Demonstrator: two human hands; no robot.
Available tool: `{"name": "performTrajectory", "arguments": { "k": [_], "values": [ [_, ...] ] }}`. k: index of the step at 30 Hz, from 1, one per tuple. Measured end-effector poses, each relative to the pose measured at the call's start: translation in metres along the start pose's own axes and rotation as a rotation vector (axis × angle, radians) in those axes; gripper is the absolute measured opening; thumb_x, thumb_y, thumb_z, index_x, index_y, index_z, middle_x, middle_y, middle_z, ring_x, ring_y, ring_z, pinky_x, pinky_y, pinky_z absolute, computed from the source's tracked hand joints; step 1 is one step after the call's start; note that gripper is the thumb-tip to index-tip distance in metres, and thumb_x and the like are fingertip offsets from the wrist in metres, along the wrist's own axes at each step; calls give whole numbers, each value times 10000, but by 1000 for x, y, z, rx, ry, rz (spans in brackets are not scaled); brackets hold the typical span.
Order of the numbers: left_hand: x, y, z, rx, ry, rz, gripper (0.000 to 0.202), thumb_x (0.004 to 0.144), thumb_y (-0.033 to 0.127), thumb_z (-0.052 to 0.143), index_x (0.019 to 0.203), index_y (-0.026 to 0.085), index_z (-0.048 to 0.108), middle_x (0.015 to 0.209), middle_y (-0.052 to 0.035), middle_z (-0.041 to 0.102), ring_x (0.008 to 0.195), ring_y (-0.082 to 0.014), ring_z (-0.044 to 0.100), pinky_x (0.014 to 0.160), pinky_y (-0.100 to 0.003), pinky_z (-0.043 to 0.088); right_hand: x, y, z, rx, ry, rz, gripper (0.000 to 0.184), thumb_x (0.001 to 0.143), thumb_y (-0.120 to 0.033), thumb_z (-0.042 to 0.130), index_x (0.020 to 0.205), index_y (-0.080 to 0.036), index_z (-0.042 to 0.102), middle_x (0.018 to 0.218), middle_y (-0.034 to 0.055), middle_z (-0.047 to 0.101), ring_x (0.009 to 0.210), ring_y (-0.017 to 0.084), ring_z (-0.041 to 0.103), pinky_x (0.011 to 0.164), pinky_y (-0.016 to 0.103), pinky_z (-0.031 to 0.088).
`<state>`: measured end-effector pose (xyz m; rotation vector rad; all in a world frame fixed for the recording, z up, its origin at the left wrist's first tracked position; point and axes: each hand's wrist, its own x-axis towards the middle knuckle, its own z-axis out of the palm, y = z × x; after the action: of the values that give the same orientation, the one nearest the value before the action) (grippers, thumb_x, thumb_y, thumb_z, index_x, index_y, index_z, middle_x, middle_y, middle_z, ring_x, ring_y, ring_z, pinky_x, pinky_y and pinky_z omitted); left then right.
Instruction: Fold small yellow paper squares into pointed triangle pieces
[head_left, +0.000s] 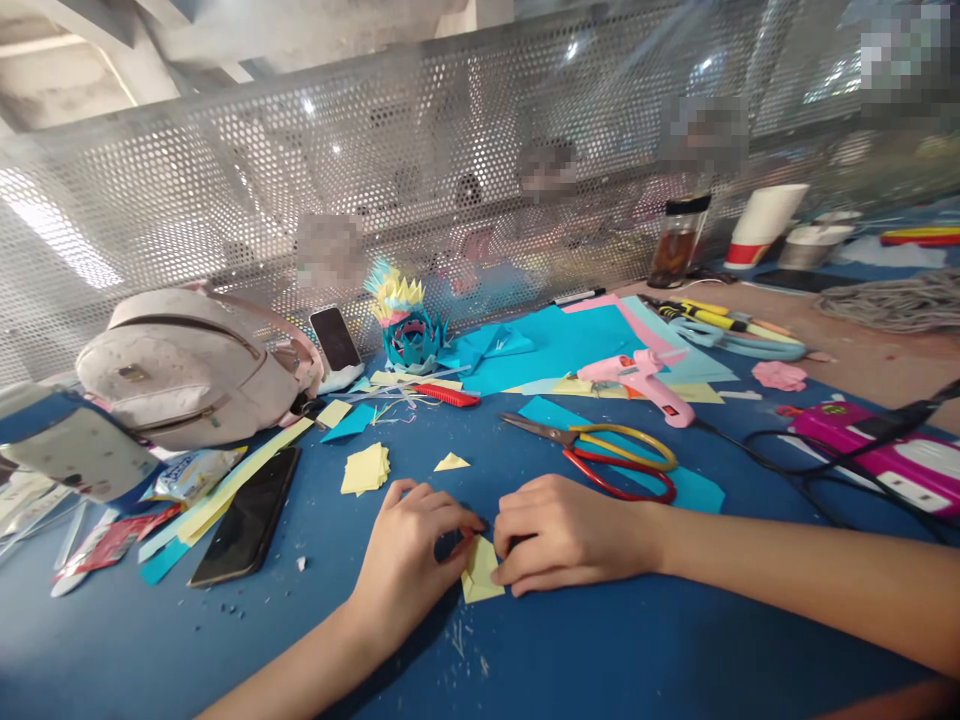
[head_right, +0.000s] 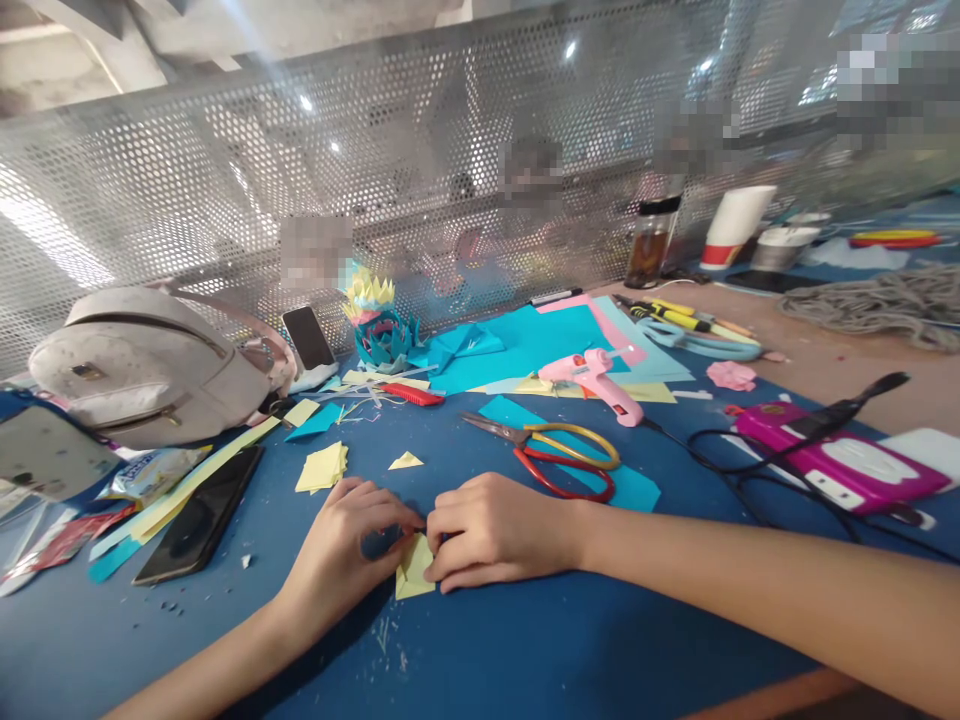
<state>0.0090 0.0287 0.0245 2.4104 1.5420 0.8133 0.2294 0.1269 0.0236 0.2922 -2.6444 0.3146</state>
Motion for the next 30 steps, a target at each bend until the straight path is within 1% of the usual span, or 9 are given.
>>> {"name": "performTrajectory", "arguments": {
  "k": [5, 10, 16, 22, 26, 30],
  "values": [
    [1, -2, -1, -59, -28, -54, 290, 812, 32, 755, 895, 308, 785, 854, 89, 762, 781, -152, 656, 815, -339, 375, 0, 0, -1, 5, 10, -2, 378, 1105, -388, 426, 1022, -195, 740, 907, 31, 695, 811, 144, 587, 660, 306, 363],
    [1, -4, -1, -87, -23, -50, 284, 807, 8, 736, 849, 288, 767, 863, 89, 763, 795, -150, 646, 828, -340, 363, 1, 0, -1, 38, 17, 1, 382, 1102, -390, 437, 1005, -191, 749, 899, 32, 699, 800, 142, 589, 667, 300, 373],
    [0, -9, -1, -80, 3, 30, 198, 851, 78, 750, 839, 276, 733, 871, 82, 758, 784, -152, 620, 862, -363, 336, 2, 0, -2, 40, 14, 20, 389, 1105, -383, 432, 999, -191, 753, 896, 35, 707, 795, 141, 593, 660, 300, 365],
    [0, -13, -3, -56, 14, 133, 164, 945, 131, 675, 868, 265, 727, 869, 53, 753, 790, -153, 610, 889, -373, 336, 2, 1, 0, 33, 9, 26, 372, 1106, -369, 432, 1007, -196, 746, 904, 30, 705, 785, 135, 590, 660, 299, 365],
    [-2, -13, -4, -37, 33, 186, 207, 1036, 218, 587, 902, 266, 737, 876, 26, 753, 791, -164, 608, 895, -384, 339, -1, 1, 0, -40, -5, 78, 360, 1107, -381, 426, 1082, -184, 725, 911, 36, 694, 763, 139, 571, 668, 309, 373],
    [-4, -14, -4, -21, 66, 235, 227, 1061, 237, 556, 932, 271, 740, 888, 24, 753, 785, -166, 598, 883, -382, 335, -4, 3, 1, -131, -6, 129, 305, 1096, -361, 461, 1130, -196, 715, 930, 37, 681, 756, 147, 550, 667, 309, 369]
  ]
}}
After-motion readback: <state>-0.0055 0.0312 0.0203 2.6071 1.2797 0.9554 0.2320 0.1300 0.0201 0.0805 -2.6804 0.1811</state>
